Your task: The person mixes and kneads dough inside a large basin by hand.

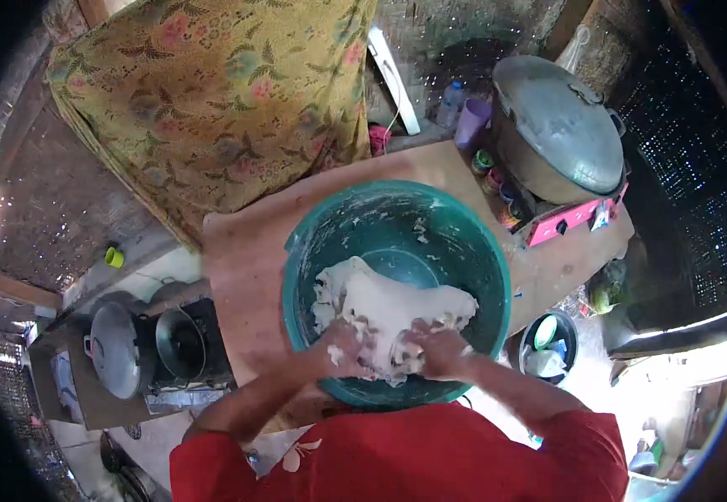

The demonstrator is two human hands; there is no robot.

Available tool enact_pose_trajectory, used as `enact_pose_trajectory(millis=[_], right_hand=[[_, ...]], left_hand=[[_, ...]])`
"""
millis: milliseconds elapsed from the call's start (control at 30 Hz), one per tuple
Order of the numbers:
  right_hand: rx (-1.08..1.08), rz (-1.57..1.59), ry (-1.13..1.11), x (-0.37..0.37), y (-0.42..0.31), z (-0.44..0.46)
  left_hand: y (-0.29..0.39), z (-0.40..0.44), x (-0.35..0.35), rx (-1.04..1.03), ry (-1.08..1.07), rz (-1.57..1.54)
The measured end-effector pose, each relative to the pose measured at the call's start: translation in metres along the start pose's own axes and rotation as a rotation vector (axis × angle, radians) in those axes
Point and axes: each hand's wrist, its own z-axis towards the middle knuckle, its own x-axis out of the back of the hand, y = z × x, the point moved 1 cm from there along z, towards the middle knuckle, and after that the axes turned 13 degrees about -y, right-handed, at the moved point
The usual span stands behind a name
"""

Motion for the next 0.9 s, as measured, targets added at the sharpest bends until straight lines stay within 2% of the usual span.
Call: enact_pose_trajectory(millis=[33,67,100,133,167,233,267,300,333,400,433,467,533,600,667,700,733,800,833,867,900], right_hand=[[-0.013,0.011,-0.032,-0.002,-0.004,0.005],[-0.024,0.019,-0.064,-0.004,-0.006,0.010],[-0.023,0.021,-0.075,-0.012,-0.006,0.021],[-0.077,-0.041,-0.042,-0.024,-0.002,0.038],[-0.130,-0.101,-0.008,-0.031,0.003,0.054],[-0.149,-0.104,0.037,-0.030,0.018,0.080],[-0.176,-0.109,0.093,-0.031,0.027,0.094],[-0.200,-0.130,0.224,-0.048,0.042,0.114],[-0.197,-0.127,0.220,-0.072,0.064,0.142],[-0.231,-0.109,0.222,-0.100,0.102,0.187],[-0.346,-0.058,-0.014,-0.022,0.065,0.148],[-0.350,-0.063,0.002,-0.023,0.072,0.154],[-0.312,-0.058,0.252,-0.040,0.091,0.173],[-0.304,0.206,0.200,-0.033,0.095,0.165],[-0.123,-0.124,0.092,-0.008,0.077,0.146],[-0.131,-0.112,0.064,-0.015,0.095,0.155],[-0.139,-0.100,0.035,-0.023,0.113,0.164],[0.266,0.082,-0.022,-0.024,0.123,0.137],[0.273,0.075,-0.029,-0.022,0.118,0.123],[0.200,0.000,0.033,-0.012,0.107,0.103],[0.126,-0.072,0.093,-0.007,0.100,0.091]], left_hand=[[0.011,-0.001,-0.003,0.083,-0.088,0.076],[0.010,0.002,-0.013,0.087,-0.089,0.065],[0.003,0.007,-0.025,0.216,-0.179,0.185],[-0.005,0.014,-0.036,0.347,-0.269,0.305],[-0.013,0.024,-0.047,0.353,-0.275,0.295],[-0.029,0.047,-0.062,0.500,0.113,0.589],[-0.039,0.059,-0.058,0.504,0.107,0.586],[-0.055,0.076,-0.047,0.533,-0.046,0.380],[-0.068,0.087,-0.040,0.557,-0.196,0.170],[-0.083,0.104,-0.028,0.516,-0.168,0.179],[-0.088,0.110,-0.026,0.470,-0.142,0.188],[-0.099,0.116,-0.031,0.465,-0.132,0.201],[-0.114,0.122,-0.045,0.554,-0.004,0.126],[-0.098,0.122,-0.042,0.496,0.072,0.203],[-0.096,0.121,-0.034,0.523,-0.115,0.216],[-0.097,0.116,-0.029,0.530,-0.096,0.237],[-0.083,0.104,-0.015,0.427,-0.170,0.160],[-0.057,0.077,-0.005,0.217,-0.333,-0.020],[-0.059,0.062,-0.012,0.225,-0.326,-0.025],[-0.061,0.044,-0.017,0.248,0.021,0.090],[-0.060,0.038,-0.017,0.261,0.193,0.144]])
